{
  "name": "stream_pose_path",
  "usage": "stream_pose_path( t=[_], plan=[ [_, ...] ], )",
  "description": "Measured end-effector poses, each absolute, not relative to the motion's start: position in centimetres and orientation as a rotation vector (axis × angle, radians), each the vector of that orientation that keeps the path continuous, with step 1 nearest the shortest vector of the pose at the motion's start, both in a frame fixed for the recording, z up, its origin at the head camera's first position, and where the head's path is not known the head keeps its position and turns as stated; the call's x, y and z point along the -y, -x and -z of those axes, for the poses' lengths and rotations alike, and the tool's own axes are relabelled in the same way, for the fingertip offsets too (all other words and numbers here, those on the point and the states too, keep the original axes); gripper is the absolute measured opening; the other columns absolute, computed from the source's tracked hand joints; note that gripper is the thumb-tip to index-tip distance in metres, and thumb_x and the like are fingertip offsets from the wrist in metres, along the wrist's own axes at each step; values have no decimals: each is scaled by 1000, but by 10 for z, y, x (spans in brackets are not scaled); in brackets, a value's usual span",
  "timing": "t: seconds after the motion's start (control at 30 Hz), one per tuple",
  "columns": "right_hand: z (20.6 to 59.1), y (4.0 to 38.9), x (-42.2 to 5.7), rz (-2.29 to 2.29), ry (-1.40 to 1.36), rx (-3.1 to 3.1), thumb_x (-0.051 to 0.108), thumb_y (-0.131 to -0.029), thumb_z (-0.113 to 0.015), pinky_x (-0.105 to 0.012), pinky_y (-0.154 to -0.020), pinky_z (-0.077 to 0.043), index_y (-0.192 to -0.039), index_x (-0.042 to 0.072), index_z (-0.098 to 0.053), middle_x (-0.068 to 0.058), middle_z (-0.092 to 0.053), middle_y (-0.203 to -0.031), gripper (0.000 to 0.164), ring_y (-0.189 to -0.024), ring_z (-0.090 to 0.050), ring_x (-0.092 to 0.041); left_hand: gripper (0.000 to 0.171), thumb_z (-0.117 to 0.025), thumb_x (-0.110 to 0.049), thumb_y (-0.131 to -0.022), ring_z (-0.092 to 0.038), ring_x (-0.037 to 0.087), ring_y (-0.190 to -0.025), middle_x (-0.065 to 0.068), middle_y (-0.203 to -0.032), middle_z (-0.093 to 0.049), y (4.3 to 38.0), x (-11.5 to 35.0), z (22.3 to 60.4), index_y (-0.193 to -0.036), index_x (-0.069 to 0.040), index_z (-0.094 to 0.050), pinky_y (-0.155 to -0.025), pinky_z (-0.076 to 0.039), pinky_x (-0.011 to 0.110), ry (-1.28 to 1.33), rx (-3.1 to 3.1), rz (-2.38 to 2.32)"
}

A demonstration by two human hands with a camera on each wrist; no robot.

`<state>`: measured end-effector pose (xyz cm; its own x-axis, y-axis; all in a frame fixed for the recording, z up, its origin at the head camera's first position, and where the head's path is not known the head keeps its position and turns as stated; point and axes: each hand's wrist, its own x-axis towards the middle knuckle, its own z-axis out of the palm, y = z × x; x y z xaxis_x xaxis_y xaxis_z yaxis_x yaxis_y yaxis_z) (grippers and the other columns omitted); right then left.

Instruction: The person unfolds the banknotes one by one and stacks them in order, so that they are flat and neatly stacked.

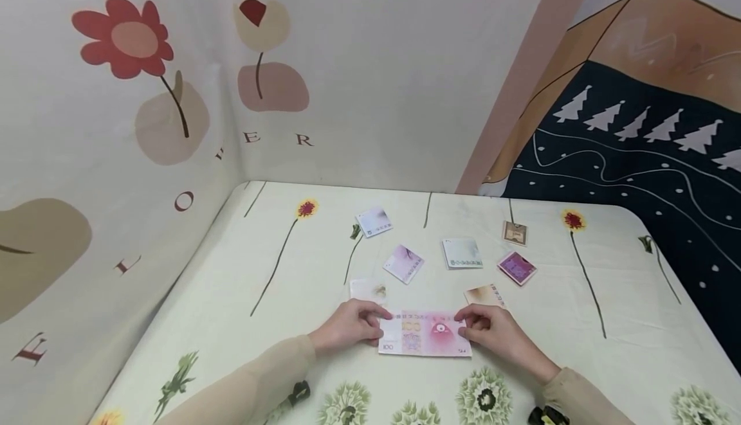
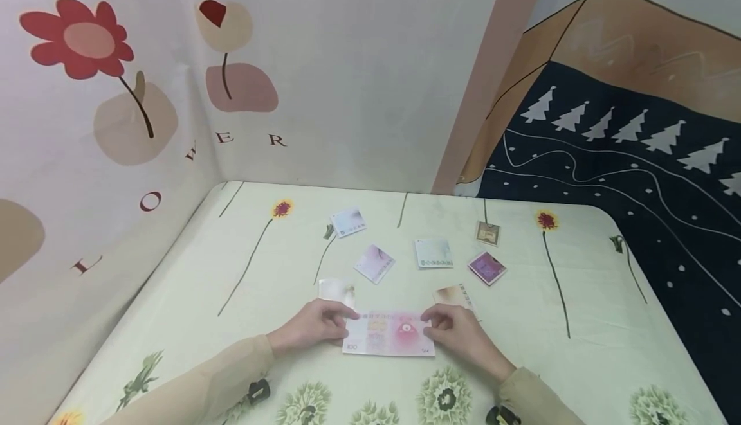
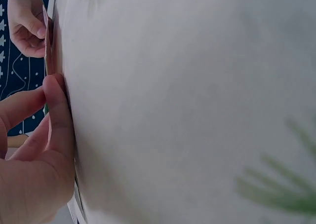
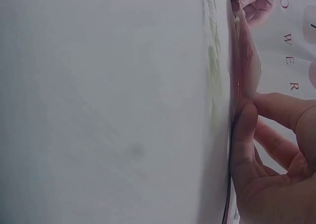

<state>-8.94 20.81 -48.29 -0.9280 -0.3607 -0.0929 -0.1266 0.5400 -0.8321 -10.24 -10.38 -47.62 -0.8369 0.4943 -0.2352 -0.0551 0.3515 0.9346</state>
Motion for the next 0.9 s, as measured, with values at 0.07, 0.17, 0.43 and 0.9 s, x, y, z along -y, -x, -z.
stream_pose_path(
  t=[0.07, 0.17, 0.43, 0.9],
  plan=[
    [483, 89, -208, 1323, 416, -2529, 9, -84, -73, -23, -60, -49, -100, 4, -70, 2, -59, -76, 17, -66, -55, -8, 28, -68, 8, -80, -64, 15, -59, 4, -68, -63, 103, 105, 476, -107, 3, -69, -61, -52, 20, -380, -2142, -1496],
    [483, 89, -208, 1307, 420, -2536, 8, -83, -73, -23, -59, -49, -100, 4, -70, 3, -60, -74, 18, -64, -56, -8, 27, -68, 7, -80, -64, 14, -58, 5, -66, -64, 104, 106, 475, -107, 3, -69, -61, -52, 20, -386, -2143, -1488],
    [485, 90, -207, 1312, 416, -2549, 7, -80, -74, -23, -56, -48, -98, 4, -70, 4, -59, -70, 19, -60, -54, -8, 29, -70, 8, -80, -64, 15, -56, 8, -64, -63, 106, 107, 475, -108, 4, -68, -58, -56, 27, -337, -2083, -1509],
    [478, 86, -208, 1318, 438, -2494, 4, -79, -73, -23, -61, -50, -104, -1, -70, 3, -62, -76, 25, -66, -57, -8, 29, -71, 1, -82, -62, 15, -55, 13, -67, -66, 108, 109, 469, -110, 4, -67, -61, -55, 27, -378, -2062, -1461]
  ],
)
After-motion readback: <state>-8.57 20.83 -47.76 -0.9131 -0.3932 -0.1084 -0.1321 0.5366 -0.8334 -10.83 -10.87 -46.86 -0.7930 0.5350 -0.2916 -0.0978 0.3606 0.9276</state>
